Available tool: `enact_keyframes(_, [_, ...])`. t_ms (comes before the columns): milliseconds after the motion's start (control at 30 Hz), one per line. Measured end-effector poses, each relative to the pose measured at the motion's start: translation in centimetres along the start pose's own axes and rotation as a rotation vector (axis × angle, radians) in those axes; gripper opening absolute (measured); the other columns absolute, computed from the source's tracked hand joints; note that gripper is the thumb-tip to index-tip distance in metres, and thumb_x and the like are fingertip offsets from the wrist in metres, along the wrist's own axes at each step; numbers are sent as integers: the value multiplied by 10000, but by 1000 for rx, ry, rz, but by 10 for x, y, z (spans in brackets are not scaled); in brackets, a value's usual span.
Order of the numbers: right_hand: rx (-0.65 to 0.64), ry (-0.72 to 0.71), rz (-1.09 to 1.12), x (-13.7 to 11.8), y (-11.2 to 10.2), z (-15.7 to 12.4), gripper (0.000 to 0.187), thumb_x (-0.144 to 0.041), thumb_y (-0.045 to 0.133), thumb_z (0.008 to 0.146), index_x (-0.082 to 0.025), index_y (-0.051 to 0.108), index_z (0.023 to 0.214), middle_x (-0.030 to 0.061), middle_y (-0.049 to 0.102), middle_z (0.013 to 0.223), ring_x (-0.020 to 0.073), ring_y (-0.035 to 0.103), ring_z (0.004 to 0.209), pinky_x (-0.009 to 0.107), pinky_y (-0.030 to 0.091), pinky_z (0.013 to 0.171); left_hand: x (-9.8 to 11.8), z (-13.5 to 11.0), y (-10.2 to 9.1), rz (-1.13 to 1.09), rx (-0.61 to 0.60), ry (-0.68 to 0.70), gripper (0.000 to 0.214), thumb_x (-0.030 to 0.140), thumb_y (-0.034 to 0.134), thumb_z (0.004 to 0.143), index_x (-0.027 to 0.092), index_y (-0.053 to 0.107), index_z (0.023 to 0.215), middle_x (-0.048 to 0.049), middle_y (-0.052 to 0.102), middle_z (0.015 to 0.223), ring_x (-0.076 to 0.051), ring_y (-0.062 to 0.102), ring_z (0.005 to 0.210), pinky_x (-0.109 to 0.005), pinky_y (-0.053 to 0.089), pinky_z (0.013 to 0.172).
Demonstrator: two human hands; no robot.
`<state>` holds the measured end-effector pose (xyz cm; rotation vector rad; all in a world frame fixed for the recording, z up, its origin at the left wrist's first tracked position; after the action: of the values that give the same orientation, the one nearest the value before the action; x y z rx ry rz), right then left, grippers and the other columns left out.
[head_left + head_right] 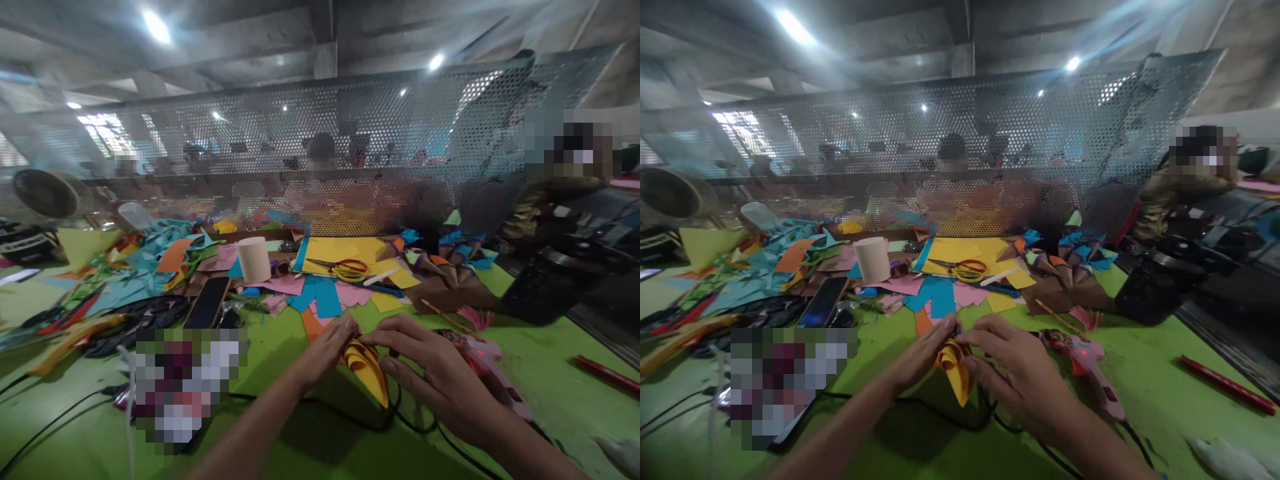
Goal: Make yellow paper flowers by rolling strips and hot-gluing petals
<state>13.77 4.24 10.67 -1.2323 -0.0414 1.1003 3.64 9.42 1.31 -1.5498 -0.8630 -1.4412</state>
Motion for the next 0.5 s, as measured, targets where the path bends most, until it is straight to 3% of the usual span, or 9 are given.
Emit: enact_keyframes(500, [-68,-93,-271,-10,15,-5,275,-353,454,977,-283,606,1195,100,610,1211,249,627,1031,388,517,785,-2,1,2,-46,-7,-2,474,634,373,905,184,523,906,-62,539,996,-229,495,1014,-373,370,974])
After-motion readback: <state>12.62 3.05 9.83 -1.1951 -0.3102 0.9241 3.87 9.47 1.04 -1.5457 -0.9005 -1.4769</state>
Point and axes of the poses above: each hand's wrist, its own z-axis towards the middle knuckle, its own y-axis out of the palm, x = y × z, the point moved 10 cm from there along z, towards the middle knuckle
